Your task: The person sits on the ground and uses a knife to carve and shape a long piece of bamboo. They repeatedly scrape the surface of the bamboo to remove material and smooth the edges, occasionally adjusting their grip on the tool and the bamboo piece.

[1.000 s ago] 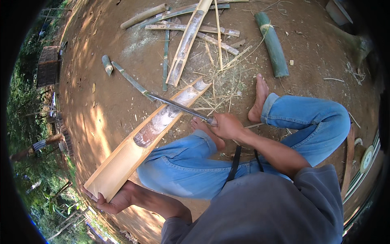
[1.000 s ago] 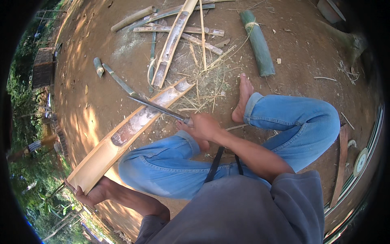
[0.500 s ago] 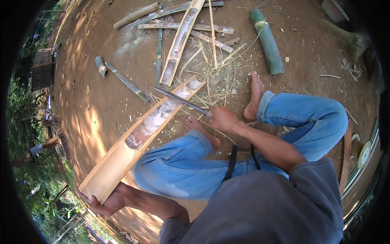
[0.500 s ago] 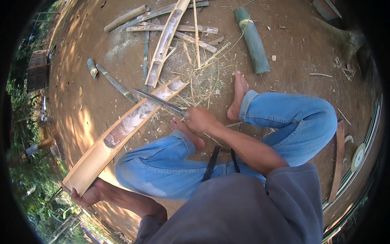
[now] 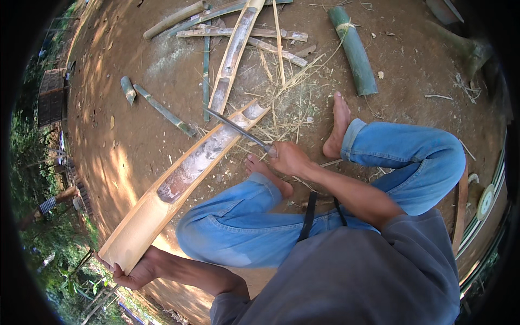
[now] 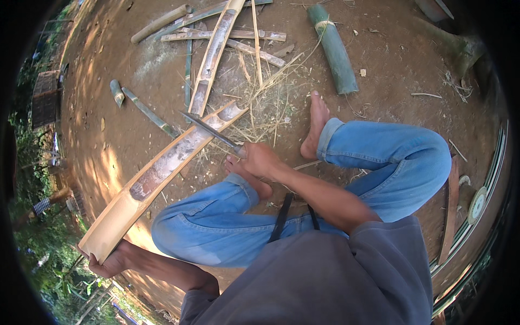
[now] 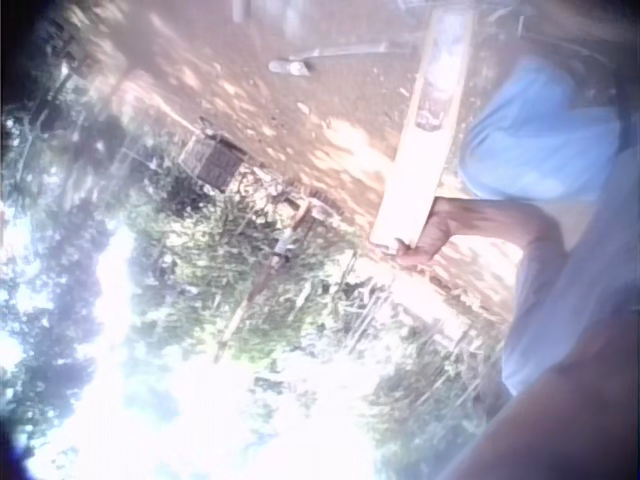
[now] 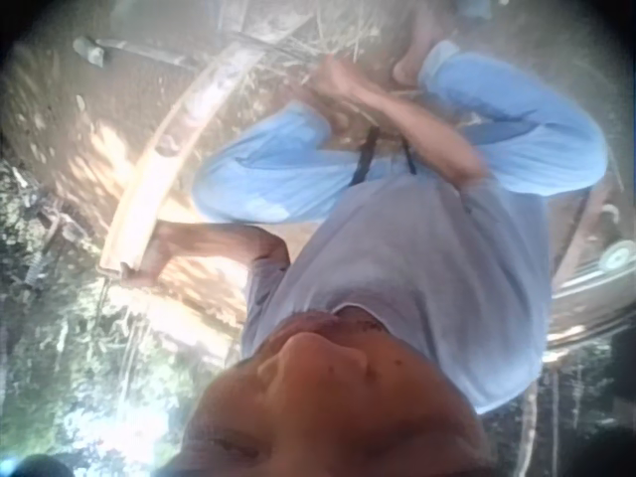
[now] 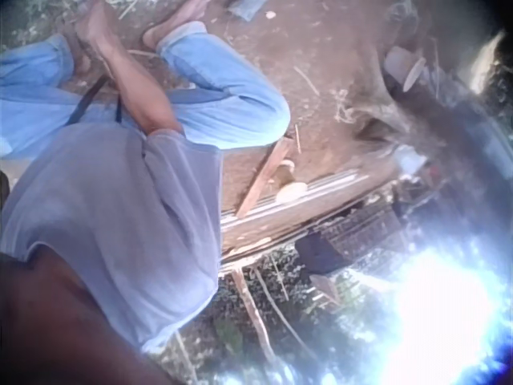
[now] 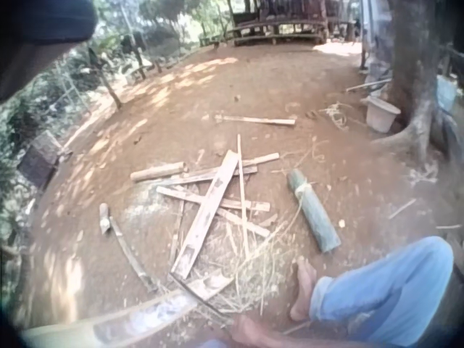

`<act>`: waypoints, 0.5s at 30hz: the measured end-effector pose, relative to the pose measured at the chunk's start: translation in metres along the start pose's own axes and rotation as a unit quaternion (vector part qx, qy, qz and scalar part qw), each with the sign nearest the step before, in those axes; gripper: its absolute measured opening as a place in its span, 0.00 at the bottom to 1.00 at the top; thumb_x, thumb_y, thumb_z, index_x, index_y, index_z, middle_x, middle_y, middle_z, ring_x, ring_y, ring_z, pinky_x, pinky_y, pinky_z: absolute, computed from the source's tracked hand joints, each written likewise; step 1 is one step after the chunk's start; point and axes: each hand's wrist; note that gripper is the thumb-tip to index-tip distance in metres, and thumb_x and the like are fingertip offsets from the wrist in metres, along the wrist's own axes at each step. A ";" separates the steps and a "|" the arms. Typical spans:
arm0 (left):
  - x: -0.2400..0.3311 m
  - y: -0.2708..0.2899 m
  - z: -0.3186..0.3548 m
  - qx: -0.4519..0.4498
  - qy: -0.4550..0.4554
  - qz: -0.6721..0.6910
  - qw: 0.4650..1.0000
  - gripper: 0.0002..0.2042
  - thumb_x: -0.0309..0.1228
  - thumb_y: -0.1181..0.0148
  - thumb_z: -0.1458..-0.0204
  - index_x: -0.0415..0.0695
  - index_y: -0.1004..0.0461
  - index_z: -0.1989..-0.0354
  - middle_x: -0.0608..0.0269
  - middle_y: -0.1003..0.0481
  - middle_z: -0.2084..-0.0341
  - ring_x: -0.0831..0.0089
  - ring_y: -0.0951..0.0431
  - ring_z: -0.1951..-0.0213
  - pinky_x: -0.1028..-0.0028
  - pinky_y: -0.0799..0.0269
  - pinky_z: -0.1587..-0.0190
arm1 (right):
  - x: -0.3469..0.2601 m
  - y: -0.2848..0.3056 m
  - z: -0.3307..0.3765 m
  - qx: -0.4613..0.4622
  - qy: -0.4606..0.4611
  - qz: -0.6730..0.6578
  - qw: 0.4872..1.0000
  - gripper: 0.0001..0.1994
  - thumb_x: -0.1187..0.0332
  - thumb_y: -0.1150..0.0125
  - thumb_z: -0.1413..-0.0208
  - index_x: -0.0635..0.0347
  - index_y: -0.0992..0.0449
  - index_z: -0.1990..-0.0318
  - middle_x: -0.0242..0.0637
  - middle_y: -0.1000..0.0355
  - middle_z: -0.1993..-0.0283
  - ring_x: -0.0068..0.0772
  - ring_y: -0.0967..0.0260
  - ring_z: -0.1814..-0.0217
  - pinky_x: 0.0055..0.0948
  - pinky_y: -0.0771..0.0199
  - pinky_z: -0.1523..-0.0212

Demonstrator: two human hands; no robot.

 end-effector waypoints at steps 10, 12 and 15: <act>-0.018 0.032 -0.035 -0.170 0.085 0.095 0.977 0.22 0.36 0.48 0.59 0.36 0.29 0.55 0.42 0.25 0.60 0.55 0.23 0.55 0.57 0.28 0.47 | 0.080 0.024 -0.034 0.004 -0.085 0.066 0.994 0.18 0.59 0.43 0.48 0.71 0.25 0.69 0.57 0.26 0.73 0.55 0.26 0.66 0.48 0.29 0.63; -0.006 -0.015 -0.010 -0.105 0.038 0.027 0.993 0.21 0.43 0.49 0.49 0.36 0.30 0.57 0.49 0.26 0.65 0.60 0.24 0.60 0.60 0.26 0.54 | 0.067 0.018 -0.031 -0.015 -0.084 0.036 0.996 0.17 0.59 0.43 0.48 0.69 0.25 0.68 0.55 0.27 0.75 0.52 0.26 0.70 0.46 0.30 0.65; -0.014 -0.028 -0.025 -0.176 0.050 0.059 0.981 0.29 0.58 0.52 0.44 0.38 0.29 0.58 0.53 0.25 0.62 0.59 0.23 0.58 0.59 0.24 0.52 | 0.024 0.011 -0.016 0.011 -0.037 -0.068 0.997 0.11 0.64 0.41 0.53 0.64 0.29 0.73 0.40 0.33 0.83 0.30 0.36 0.80 0.37 0.35 0.75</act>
Point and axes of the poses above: each hand's wrist, its own z-axis away from the middle knuckle, its own y-axis out of the back of the hand, x = y × z
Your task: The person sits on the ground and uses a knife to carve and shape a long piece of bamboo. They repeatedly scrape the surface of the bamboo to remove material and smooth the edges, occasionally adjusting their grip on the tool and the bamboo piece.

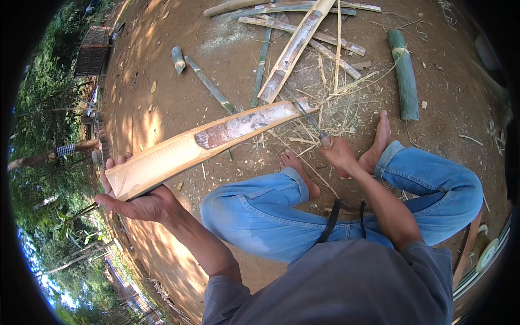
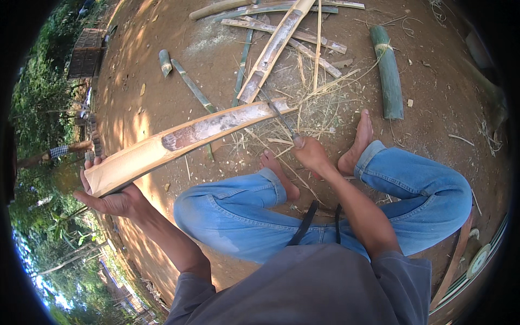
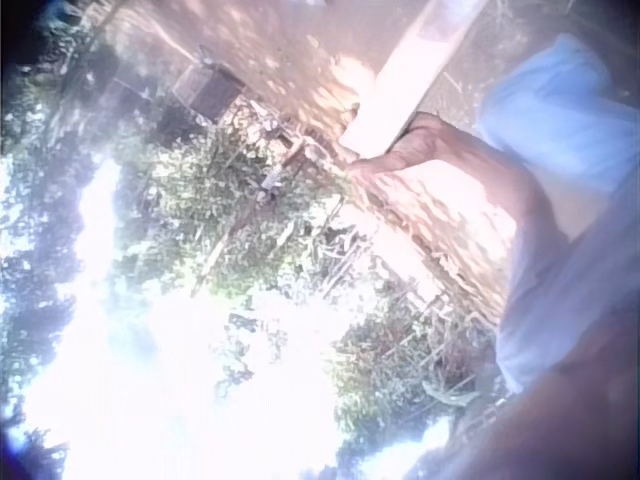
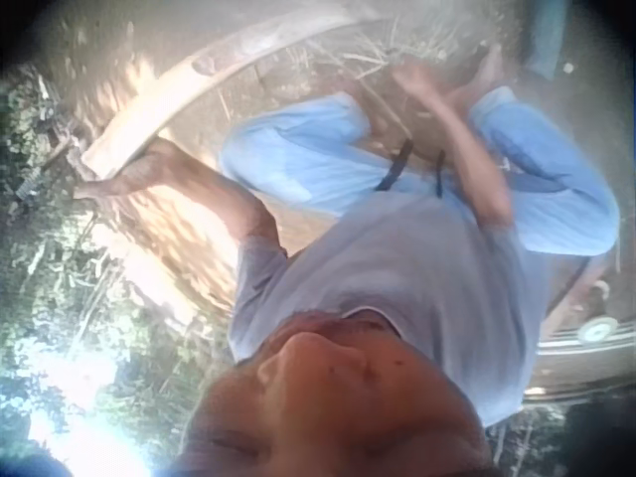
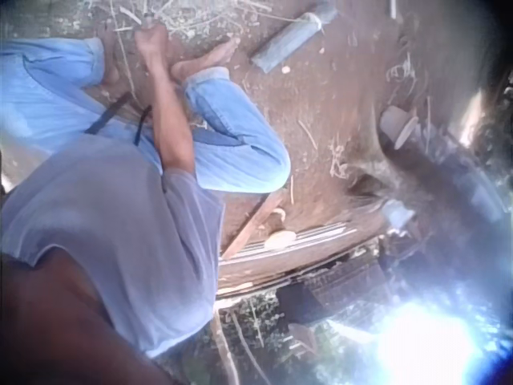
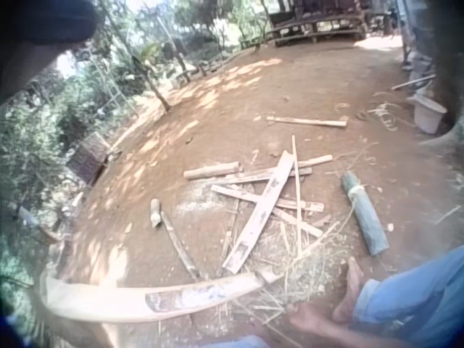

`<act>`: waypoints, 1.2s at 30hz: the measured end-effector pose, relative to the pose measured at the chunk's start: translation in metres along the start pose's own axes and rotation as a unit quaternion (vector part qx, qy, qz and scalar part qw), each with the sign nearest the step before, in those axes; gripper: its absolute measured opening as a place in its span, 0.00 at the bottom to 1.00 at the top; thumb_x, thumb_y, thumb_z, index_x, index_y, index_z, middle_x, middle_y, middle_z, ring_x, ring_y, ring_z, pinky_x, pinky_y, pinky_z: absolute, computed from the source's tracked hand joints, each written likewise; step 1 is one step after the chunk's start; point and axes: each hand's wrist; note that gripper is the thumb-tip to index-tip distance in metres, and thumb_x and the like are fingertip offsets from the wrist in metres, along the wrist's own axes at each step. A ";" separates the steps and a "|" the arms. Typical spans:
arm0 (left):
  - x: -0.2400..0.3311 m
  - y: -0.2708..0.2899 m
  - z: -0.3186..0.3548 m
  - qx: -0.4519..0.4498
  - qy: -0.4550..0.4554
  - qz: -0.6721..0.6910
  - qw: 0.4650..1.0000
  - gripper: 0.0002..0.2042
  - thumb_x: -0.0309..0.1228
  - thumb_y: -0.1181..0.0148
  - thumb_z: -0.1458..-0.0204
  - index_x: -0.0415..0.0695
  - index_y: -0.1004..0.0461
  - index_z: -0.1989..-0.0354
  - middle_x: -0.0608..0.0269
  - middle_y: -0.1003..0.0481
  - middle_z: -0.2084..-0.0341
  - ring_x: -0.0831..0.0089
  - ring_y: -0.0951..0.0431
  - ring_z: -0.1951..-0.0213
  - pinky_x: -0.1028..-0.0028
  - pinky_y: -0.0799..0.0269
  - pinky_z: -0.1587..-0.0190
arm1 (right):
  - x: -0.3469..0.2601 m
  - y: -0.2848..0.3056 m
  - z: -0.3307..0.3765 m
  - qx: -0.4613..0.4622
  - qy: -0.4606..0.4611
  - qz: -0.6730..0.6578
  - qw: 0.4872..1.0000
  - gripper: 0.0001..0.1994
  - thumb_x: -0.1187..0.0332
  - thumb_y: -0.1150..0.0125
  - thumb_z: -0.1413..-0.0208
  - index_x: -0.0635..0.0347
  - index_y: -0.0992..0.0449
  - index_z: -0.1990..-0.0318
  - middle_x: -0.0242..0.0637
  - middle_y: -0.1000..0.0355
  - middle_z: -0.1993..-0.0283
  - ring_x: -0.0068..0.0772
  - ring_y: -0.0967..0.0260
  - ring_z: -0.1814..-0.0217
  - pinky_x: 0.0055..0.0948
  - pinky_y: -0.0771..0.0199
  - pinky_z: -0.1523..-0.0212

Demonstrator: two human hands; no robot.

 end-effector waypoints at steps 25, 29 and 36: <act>0.034 -0.079 0.057 -0.025 -0.033 -0.034 0.999 0.24 0.50 0.59 0.40 0.39 0.32 0.52 0.60 0.29 0.59 0.69 0.28 0.56 0.65 0.30 0.52 | -0.118 0.005 0.156 -0.042 0.292 -0.012 0.955 0.10 0.68 0.42 0.51 0.69 0.30 0.68 0.56 0.28 0.72 0.57 0.29 0.61 0.49 0.33 0.51; 0.039 -0.075 0.060 -0.001 -0.047 -0.058 0.997 0.23 0.48 0.61 0.40 0.40 0.31 0.52 0.59 0.29 0.59 0.66 0.28 0.53 0.64 0.29 0.51 | -0.115 0.014 0.147 -0.135 0.058 -0.043 0.988 0.10 0.69 0.42 0.52 0.68 0.30 0.68 0.57 0.29 0.71 0.60 0.32 0.52 0.52 0.51 0.31; 0.040 -0.071 0.063 0.015 -0.056 -0.051 0.997 0.23 0.46 0.63 0.41 0.40 0.30 0.52 0.58 0.29 0.58 0.65 0.29 0.50 0.63 0.31 0.46 | -0.096 0.010 0.135 -0.109 0.051 -0.018 0.993 0.12 0.70 0.42 0.52 0.69 0.25 0.63 0.58 0.25 0.61 0.53 0.24 0.59 0.41 0.27 0.61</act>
Point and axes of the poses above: each hand's wrist, its own z-axis away from the middle knuckle, its own y-axis out of the back of the hand, x = y × z
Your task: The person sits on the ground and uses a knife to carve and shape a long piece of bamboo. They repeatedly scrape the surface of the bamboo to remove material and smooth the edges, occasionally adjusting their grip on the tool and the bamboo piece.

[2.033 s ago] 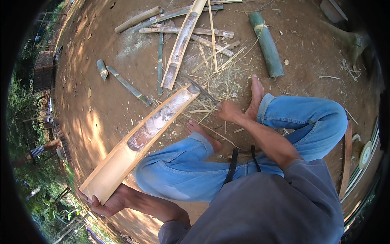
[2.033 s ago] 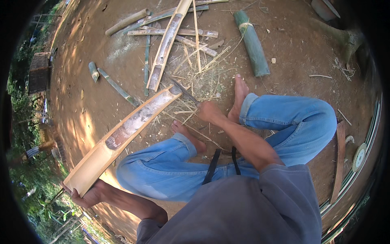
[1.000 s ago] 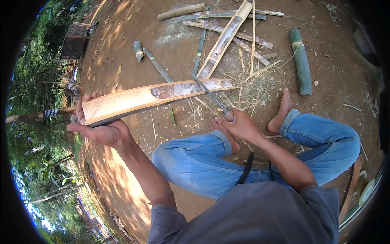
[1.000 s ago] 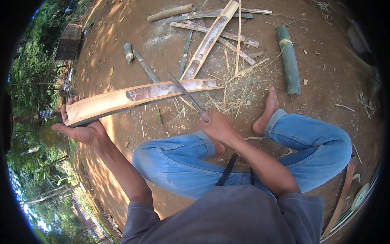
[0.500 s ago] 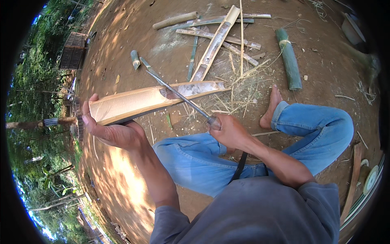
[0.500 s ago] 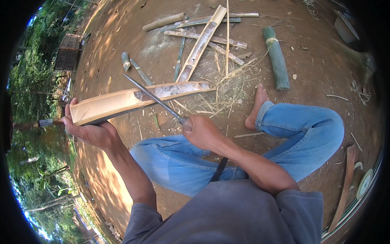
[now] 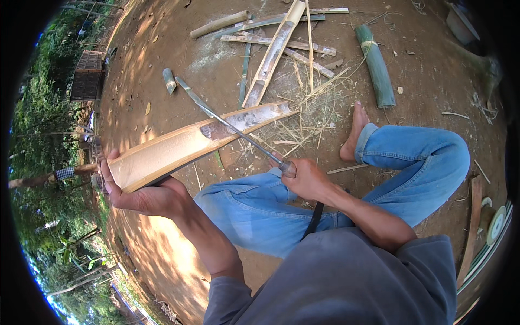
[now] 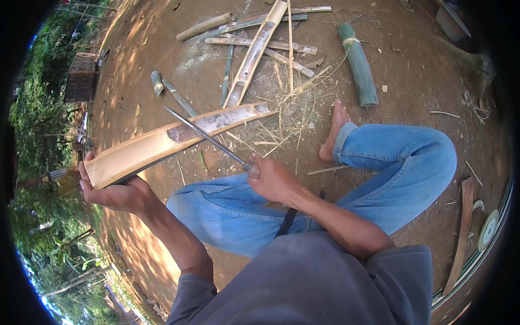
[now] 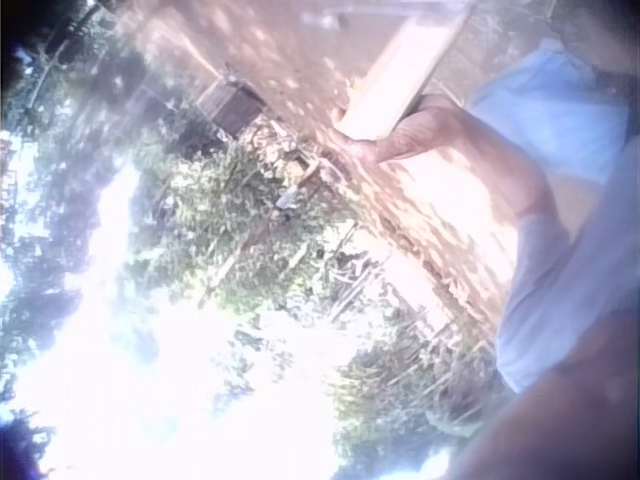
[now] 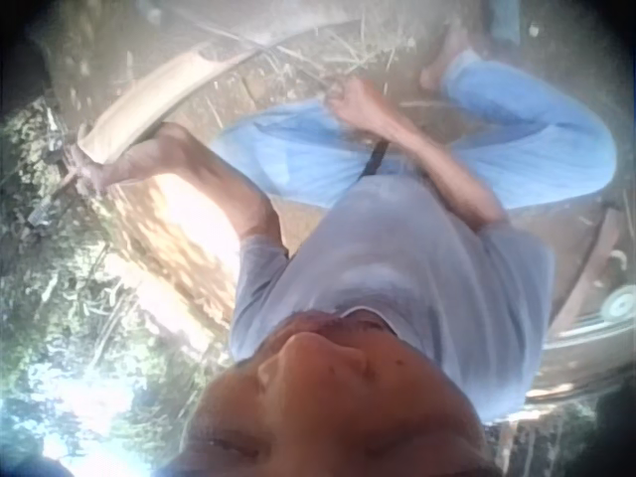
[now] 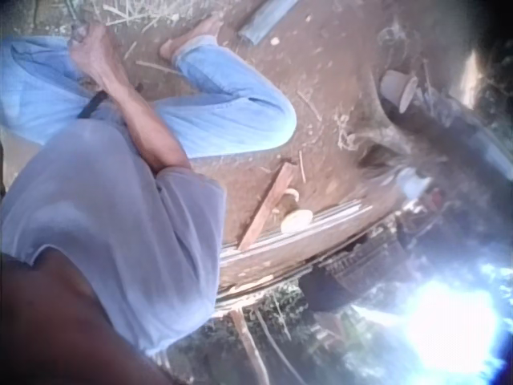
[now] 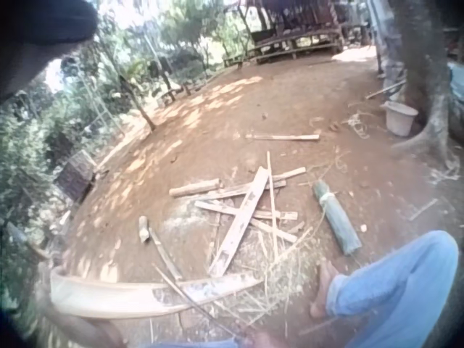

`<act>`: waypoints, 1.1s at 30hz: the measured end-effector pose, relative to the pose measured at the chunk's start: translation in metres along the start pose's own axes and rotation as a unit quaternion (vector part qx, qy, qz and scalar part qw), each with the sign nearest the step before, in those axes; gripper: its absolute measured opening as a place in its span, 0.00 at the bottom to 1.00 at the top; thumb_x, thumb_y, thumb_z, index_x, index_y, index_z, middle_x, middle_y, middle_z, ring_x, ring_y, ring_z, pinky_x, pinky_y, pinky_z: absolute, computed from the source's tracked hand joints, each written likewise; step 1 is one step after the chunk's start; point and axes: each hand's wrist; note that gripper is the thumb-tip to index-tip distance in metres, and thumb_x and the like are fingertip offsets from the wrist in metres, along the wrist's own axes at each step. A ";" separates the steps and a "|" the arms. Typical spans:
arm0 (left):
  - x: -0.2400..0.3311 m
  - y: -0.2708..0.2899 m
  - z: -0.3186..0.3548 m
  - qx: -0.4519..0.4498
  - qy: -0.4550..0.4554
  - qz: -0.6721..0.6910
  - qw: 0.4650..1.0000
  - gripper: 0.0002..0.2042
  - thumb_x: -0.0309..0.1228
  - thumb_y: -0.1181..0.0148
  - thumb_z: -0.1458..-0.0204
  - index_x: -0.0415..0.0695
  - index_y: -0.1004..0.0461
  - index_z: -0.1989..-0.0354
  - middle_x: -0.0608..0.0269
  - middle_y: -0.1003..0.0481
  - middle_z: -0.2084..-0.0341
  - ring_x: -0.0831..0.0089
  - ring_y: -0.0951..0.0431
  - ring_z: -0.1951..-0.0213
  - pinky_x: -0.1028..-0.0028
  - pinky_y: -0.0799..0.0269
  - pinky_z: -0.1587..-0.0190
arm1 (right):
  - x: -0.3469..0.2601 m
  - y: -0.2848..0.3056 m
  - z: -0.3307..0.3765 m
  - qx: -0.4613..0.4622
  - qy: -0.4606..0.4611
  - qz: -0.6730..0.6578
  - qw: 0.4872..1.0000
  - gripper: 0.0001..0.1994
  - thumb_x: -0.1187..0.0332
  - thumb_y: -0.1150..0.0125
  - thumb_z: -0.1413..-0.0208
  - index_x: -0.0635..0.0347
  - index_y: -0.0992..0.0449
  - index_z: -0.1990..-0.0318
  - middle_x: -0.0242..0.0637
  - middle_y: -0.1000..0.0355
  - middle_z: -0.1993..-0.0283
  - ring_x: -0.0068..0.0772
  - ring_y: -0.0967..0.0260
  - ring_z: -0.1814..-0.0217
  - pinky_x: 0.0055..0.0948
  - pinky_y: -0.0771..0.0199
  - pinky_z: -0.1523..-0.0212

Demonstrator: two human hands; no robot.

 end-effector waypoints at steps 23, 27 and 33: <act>-0.008 0.019 -0.006 0.007 0.005 -0.014 1.000 0.24 0.48 0.62 0.44 0.39 0.29 0.55 0.59 0.29 0.61 0.65 0.29 0.53 0.64 0.31 0.49 | 0.051 -0.013 -0.022 0.098 0.121 0.028 0.987 0.13 0.67 0.40 0.53 0.65 0.24 0.61 0.55 0.28 0.74 0.57 0.28 0.72 0.45 0.30 0.69; -0.011 0.030 -0.008 0.034 0.021 -0.017 0.999 0.25 0.49 0.61 0.45 0.38 0.29 0.54 0.58 0.29 0.60 0.66 0.29 0.53 0.63 0.30 0.50 | 0.043 -0.005 -0.020 0.084 0.103 0.061 0.989 0.12 0.67 0.41 0.53 0.67 0.25 0.63 0.58 0.28 0.73 0.59 0.27 0.70 0.46 0.29 0.69; -0.012 0.033 -0.010 0.042 0.023 -0.032 0.998 0.27 0.50 0.59 0.46 0.38 0.30 0.52 0.56 0.29 0.60 0.64 0.27 0.54 0.62 0.29 0.49 | 0.073 0.008 -0.045 0.095 -0.019 0.059 0.994 0.12 0.65 0.42 0.52 0.67 0.25 0.67 0.59 0.27 0.72 0.60 0.27 0.67 0.48 0.28 0.66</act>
Point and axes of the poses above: each hand's wrist, its own z-axis away from the middle knuckle, its own y-axis out of the back of the hand, x = y × z
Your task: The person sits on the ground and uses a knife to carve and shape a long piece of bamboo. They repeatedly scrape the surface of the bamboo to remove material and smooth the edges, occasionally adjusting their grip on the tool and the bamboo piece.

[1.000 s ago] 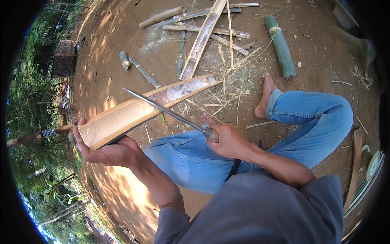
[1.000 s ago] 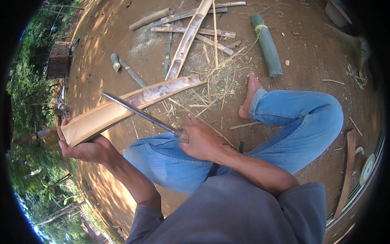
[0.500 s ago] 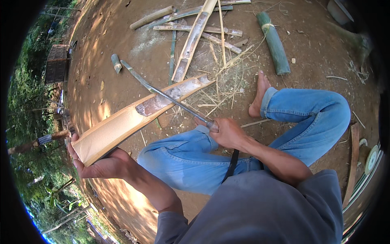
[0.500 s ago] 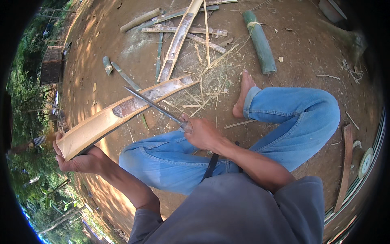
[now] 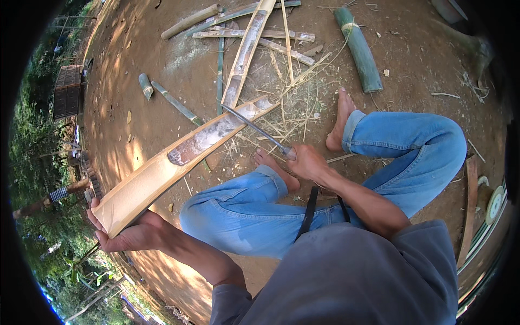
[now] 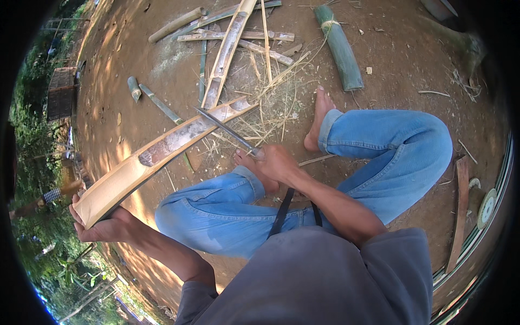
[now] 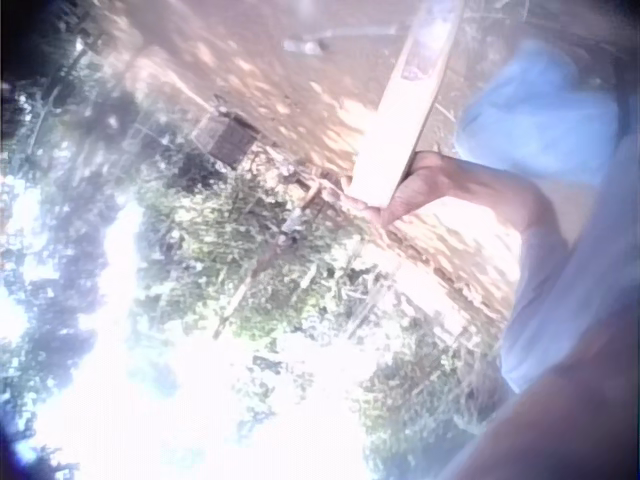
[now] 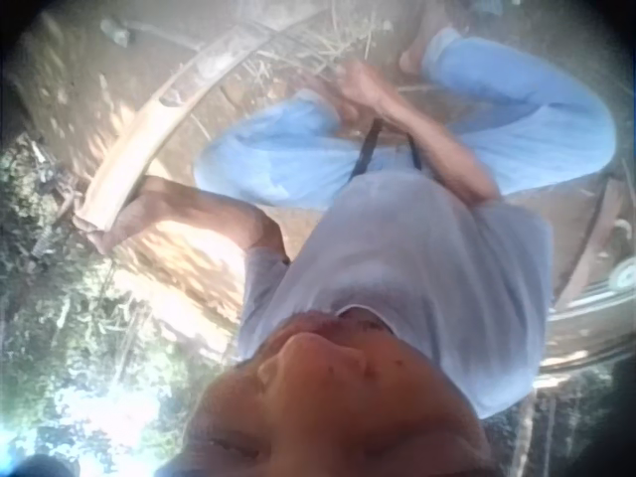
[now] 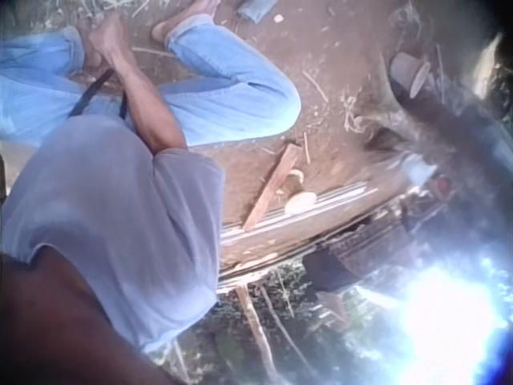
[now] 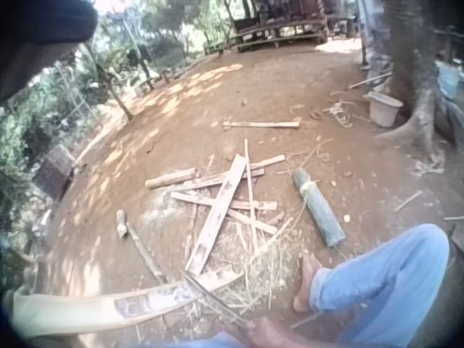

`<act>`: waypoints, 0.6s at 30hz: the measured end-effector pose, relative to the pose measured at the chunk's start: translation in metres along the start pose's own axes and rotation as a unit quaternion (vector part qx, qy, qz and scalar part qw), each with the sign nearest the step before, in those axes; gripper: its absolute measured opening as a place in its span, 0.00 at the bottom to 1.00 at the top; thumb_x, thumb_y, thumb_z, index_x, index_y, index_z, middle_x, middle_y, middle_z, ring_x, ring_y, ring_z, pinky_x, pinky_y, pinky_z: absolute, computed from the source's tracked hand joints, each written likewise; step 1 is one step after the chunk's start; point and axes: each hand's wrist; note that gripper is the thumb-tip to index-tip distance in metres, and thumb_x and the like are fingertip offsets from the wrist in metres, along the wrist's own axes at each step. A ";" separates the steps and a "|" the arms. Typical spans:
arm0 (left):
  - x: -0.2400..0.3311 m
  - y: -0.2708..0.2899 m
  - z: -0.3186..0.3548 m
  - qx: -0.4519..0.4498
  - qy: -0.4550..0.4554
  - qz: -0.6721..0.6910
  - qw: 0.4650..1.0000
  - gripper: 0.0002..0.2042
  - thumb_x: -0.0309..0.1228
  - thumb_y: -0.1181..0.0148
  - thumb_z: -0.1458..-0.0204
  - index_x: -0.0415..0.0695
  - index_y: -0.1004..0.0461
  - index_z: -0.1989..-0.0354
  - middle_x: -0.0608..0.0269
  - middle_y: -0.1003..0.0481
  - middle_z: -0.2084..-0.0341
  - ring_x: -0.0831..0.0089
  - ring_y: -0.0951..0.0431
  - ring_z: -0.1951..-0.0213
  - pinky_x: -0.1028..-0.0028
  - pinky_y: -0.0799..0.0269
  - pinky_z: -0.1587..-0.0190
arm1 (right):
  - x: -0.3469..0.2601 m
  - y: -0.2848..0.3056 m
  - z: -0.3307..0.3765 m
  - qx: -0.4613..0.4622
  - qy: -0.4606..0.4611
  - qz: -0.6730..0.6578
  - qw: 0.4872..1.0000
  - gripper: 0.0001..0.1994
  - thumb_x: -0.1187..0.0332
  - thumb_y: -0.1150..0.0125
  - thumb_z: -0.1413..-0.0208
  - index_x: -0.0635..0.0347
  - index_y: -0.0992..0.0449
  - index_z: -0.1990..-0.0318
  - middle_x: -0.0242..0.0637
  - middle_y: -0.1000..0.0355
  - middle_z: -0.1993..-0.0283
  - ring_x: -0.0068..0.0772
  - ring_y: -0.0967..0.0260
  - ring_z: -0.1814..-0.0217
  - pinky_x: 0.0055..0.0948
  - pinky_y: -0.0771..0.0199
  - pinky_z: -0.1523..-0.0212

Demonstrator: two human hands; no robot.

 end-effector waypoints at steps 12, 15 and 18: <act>-0.008 0.006 -0.014 0.008 -0.006 0.010 1.000 0.26 0.48 0.62 0.46 0.36 0.31 0.52 0.55 0.29 0.56 0.63 0.29 0.50 0.59 0.32 0.45 | 0.053 -0.017 -0.021 0.027 -0.028 0.032 0.999 0.14 0.63 0.42 0.51 0.69 0.23 0.66 0.61 0.27 0.68 0.58 0.26 0.63 0.48 0.29 0.62; -0.018 0.017 -0.028 0.003 0.003 0.017 1.000 0.26 0.47 0.63 0.44 0.35 0.29 0.53 0.55 0.28 0.58 0.63 0.28 0.53 0.61 0.31 0.47 | 0.090 -0.006 -0.052 0.039 -0.110 0.045 0.992 0.18 0.62 0.43 0.49 0.74 0.23 0.65 0.65 0.27 0.66 0.61 0.26 0.58 0.49 0.27 0.57; -0.029 0.027 -0.042 -0.008 0.008 0.010 1.000 0.27 0.48 0.63 0.44 0.35 0.29 0.53 0.54 0.27 0.59 0.62 0.27 0.54 0.62 0.30 0.48 | 0.112 0.001 -0.049 0.039 -0.157 0.059 0.985 0.19 0.61 0.43 0.49 0.75 0.23 0.65 0.66 0.27 0.66 0.61 0.25 0.58 0.49 0.27 0.58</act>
Point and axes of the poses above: each hand's wrist, its own z-axis away from the middle knuckle, its own y-axis out of the back of the hand, x = y × z
